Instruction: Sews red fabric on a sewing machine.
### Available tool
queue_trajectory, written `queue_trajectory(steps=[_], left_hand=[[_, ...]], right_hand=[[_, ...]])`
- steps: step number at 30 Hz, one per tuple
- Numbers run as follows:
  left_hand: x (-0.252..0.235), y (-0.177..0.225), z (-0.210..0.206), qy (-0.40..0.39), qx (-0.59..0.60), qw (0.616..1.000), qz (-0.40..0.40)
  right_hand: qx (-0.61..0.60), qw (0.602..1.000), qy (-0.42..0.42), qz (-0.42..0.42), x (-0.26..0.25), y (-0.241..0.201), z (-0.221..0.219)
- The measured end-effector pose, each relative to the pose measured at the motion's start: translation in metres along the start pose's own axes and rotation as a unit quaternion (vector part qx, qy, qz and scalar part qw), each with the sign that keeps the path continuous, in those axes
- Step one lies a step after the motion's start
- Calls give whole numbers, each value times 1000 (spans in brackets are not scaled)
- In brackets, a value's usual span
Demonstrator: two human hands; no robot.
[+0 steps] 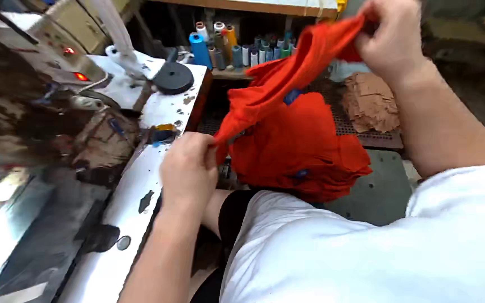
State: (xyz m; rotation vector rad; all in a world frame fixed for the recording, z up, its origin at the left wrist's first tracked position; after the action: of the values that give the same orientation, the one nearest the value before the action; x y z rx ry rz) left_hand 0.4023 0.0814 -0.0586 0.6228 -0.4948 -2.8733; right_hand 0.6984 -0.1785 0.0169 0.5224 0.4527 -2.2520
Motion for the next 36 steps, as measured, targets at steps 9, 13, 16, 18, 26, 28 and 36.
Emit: queue_trajectory(steps=[9, 13, 16, 18, 26, 28, 36], left_hand=[[68, -32, -238, -395, 56, 914, 75], [97, -32, -206, -426, 122, 891, 103], [136, -34, -162, -387, 193, 891, 135], [170, -38, -132, -323, 249, 896, 176], [347, -11, -19, 78, 289, 855, 423], [374, 5, -5, 175, 254, 843, 440], [401, 37, 54, 322, 121, 850, 399]], right_hand=[[13, 692, -713, -114, 278, 65, -175], [80, 614, -780, -90, 255, 43, -172], [57, 671, -738, 46, 175, -3, -166], [18, 681, -714, 160, 139, -57, -180], [-175, 608, -535, 560, 173, -414, -174], [-274, 587, -495, 580, 191, -491, -163], [-314, 591, -503, 547, 236, -647, -157]])
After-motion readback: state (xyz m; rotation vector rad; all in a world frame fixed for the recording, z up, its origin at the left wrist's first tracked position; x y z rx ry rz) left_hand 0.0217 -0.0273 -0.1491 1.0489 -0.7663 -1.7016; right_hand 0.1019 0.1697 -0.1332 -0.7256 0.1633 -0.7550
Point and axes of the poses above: each hand's wrist, its own x-axis away from the middle knuckle, its own z-axis out of the back of the hand, y = z × x, the point moved 6 cm from there along -x, towards the middle knuckle, and after that the axes turned 3 degrees about -y, right-handed, at the moved point
